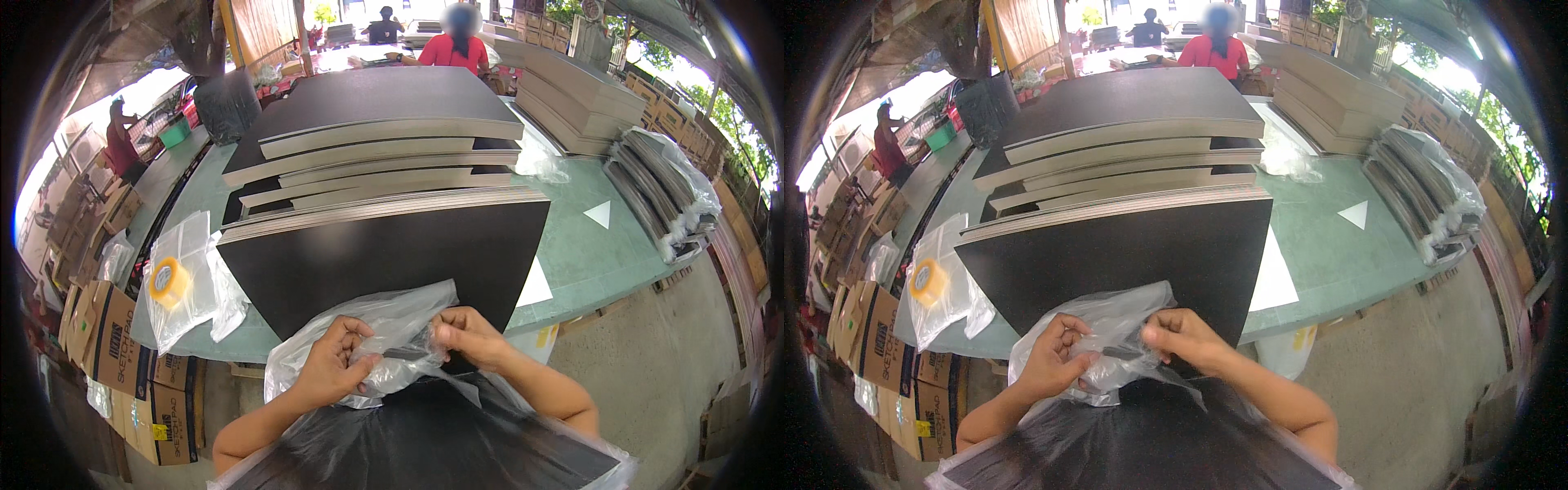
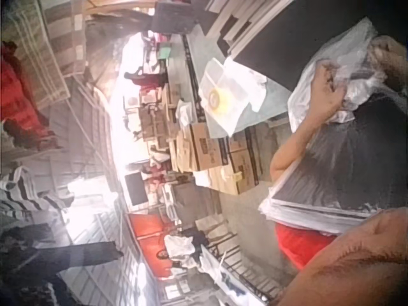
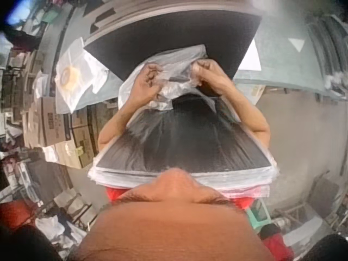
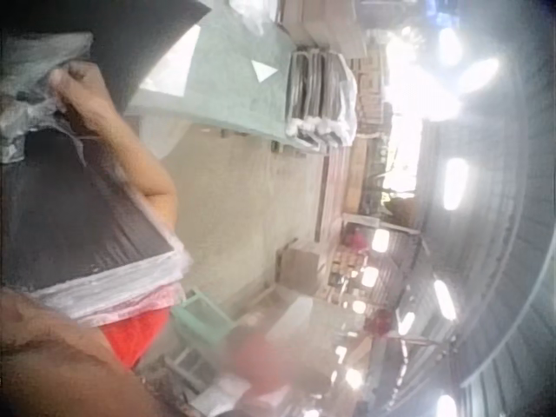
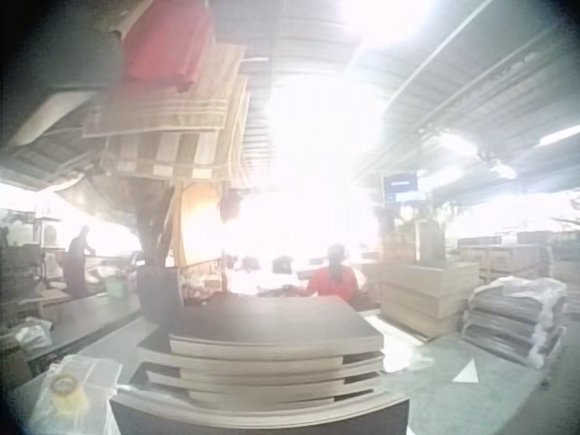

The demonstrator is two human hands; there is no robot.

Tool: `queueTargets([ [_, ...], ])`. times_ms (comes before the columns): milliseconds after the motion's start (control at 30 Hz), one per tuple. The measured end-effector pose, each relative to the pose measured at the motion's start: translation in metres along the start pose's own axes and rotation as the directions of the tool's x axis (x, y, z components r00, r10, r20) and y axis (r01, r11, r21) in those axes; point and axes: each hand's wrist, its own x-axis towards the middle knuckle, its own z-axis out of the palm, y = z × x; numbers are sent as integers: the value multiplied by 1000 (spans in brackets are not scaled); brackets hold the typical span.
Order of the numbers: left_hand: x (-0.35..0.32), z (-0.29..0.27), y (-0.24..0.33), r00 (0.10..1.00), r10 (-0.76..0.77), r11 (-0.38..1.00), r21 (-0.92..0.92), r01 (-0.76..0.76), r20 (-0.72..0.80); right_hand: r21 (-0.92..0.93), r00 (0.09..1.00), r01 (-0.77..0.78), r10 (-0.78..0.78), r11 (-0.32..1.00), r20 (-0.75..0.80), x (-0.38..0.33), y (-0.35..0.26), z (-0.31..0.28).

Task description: The person repeatedly wraps large rectangular panels in clear plastic film. They pick up a panel, slide it into a plastic bag, and place it on a stack. This process is repeated multiple times throughout the clip.

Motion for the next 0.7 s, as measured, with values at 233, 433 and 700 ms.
queueTargets([
  [233,14,11,-5,979,101,990,76,-116,177,88,990,-75,84,993,-110,3,-6,36],
  [433,-26,-91,-120,983,167,795,579,-179,74,522,938,337,-234,784,-255,-12,-14,-8],
  [700,-276,-293,-250,529,42,620,438,652,-848,147,589,505,-216,850,-779,-60,-51,-58],
])
